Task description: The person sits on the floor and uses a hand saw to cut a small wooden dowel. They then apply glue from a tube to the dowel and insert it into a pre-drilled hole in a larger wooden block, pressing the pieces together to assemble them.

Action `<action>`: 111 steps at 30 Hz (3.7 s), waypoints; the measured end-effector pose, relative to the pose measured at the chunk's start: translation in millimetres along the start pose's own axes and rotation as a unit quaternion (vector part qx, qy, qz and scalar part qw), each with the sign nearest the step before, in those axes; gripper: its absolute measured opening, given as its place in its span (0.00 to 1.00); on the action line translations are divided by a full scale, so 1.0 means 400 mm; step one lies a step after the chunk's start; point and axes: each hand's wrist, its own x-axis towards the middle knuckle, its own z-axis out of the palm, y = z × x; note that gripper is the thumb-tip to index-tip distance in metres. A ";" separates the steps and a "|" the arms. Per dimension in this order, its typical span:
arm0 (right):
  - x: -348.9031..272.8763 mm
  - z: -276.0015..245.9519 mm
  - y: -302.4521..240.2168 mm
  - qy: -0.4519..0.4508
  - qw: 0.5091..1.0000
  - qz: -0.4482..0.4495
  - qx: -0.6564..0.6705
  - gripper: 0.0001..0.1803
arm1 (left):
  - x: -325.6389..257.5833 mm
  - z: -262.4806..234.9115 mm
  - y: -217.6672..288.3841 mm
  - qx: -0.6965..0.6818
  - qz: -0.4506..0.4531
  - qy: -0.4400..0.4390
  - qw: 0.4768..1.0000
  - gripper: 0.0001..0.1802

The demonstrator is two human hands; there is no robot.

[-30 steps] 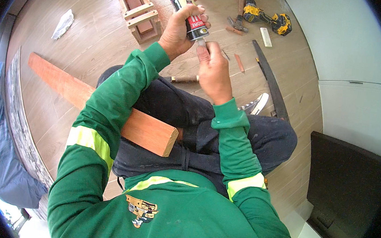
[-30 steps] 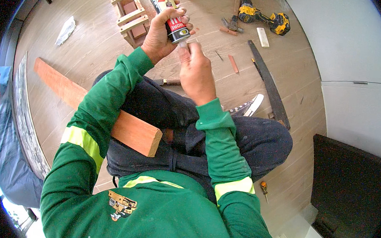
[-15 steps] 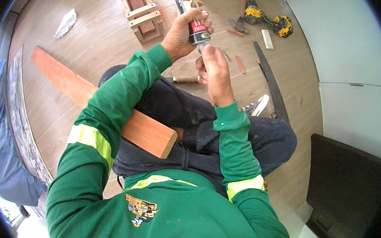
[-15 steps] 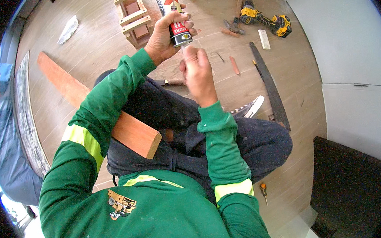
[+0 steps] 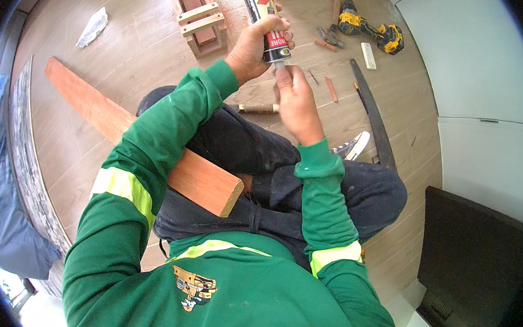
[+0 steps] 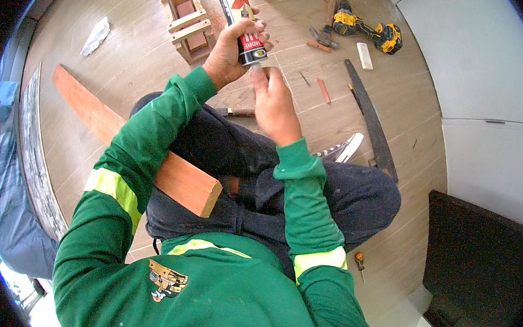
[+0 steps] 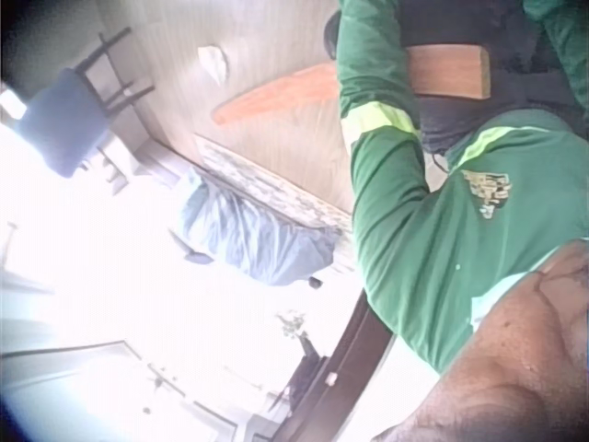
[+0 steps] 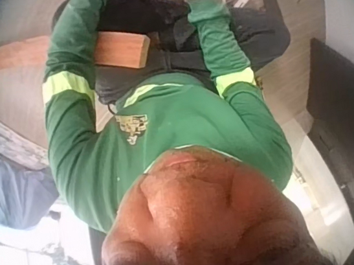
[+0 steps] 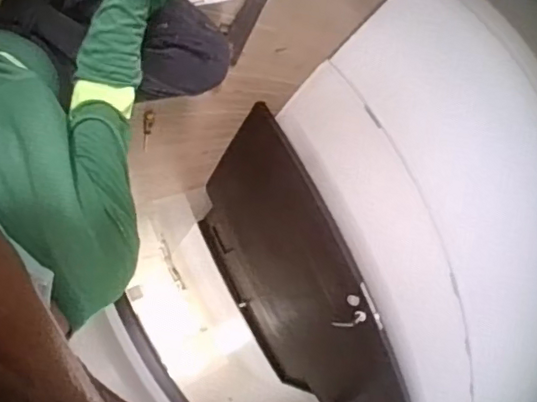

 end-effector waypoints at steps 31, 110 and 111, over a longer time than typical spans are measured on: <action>-0.011 0.038 0.032 0.127 0.954 -0.067 -0.263 0.18 | 0.014 -0.029 -0.015 0.017 0.020 0.062 0.998 0.21; 0.153 -0.455 0.312 -0.013 0.826 0.131 -0.548 0.21 | -0.709 0.104 0.239 0.833 -0.049 -0.192 0.516 0.73; 0.152 -0.452 0.331 -0.034 0.832 0.133 -0.537 0.23 | -0.710 0.105 0.236 0.837 -0.050 -0.203 0.505 0.71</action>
